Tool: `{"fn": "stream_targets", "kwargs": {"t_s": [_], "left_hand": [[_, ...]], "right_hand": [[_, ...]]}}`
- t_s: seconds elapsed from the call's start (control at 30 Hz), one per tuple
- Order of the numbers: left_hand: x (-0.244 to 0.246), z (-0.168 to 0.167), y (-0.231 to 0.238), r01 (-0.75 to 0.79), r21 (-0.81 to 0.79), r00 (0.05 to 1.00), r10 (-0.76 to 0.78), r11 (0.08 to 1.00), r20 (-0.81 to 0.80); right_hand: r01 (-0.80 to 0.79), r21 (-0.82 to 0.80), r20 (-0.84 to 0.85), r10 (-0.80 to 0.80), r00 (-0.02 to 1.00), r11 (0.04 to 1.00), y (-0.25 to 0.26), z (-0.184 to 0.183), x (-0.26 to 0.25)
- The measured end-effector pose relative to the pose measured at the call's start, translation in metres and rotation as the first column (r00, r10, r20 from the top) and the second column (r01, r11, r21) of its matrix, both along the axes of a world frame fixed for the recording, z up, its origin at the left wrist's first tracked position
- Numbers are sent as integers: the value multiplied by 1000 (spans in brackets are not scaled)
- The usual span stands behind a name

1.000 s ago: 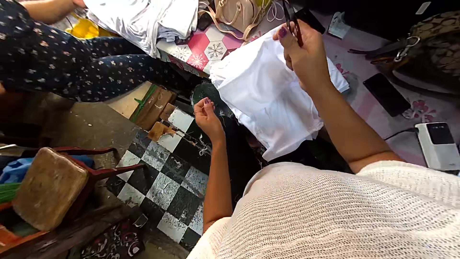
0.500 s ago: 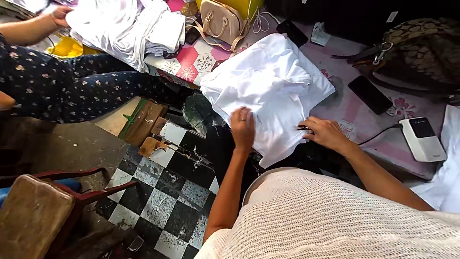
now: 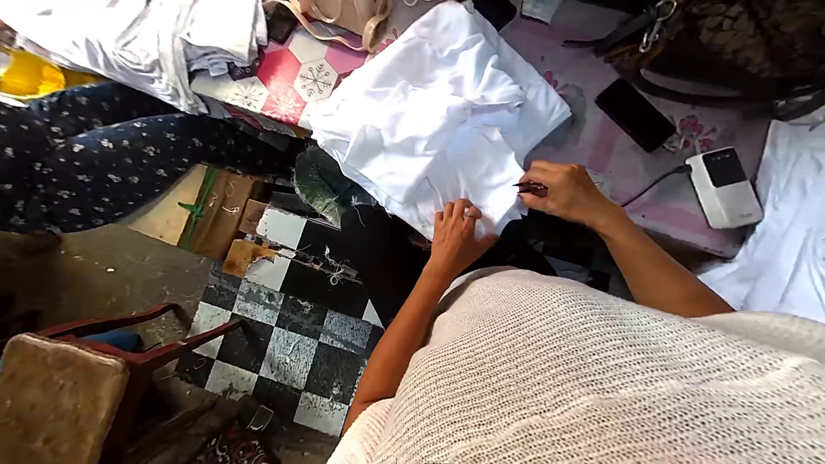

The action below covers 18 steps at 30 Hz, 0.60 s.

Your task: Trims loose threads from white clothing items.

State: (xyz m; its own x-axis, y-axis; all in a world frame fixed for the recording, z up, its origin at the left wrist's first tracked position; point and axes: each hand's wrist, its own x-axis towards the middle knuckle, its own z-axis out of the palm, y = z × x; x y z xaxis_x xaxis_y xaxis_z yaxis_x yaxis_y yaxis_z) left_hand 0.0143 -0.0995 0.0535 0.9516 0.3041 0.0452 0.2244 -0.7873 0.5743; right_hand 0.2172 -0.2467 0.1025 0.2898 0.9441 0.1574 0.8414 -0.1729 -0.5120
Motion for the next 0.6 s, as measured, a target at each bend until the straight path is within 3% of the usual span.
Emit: {"fn": "stream_targets", "kwargs": {"t_s": [0.07,0.13,0.23,0.27,0.33,0.4,0.47,0.53,0.6], "left_hand": [[4,7,-5,-87,-43,985,92,995,145],[9,11,-11,-226,-20,909,218,974,355],[-4,30,4,-389,29,832,338,921,440],[-16,35,19,-464,51,817,405,884,410],[-43,36,58,-624,49,767,599,780,232],[-64,32,83,-710,-8,702,709,704,74],[-65,38,78,-719,-75,677,721,691,149],[-50,49,54,-586,-219,726,625,780,285],[-29,45,34,-375,-360,799,495,854,341]], "right_hand": [[18,145,31,-23,999,989,13,10,-14],[40,284,98,-71,993,958,31,10,-29],[105,325,157,-163,974,940,51,-2,-42],[107,280,139,-151,979,954,50,-7,-46],[-24,39,12,23,1000,999,38,-9,-58],[-257,-273,-260,186,948,927,29,-2,-65],[-294,-252,-394,179,901,922,31,3,-58],[-88,-98,-385,44,922,991,40,6,-46],[181,-65,-403,-192,895,981,59,8,-37]]}}
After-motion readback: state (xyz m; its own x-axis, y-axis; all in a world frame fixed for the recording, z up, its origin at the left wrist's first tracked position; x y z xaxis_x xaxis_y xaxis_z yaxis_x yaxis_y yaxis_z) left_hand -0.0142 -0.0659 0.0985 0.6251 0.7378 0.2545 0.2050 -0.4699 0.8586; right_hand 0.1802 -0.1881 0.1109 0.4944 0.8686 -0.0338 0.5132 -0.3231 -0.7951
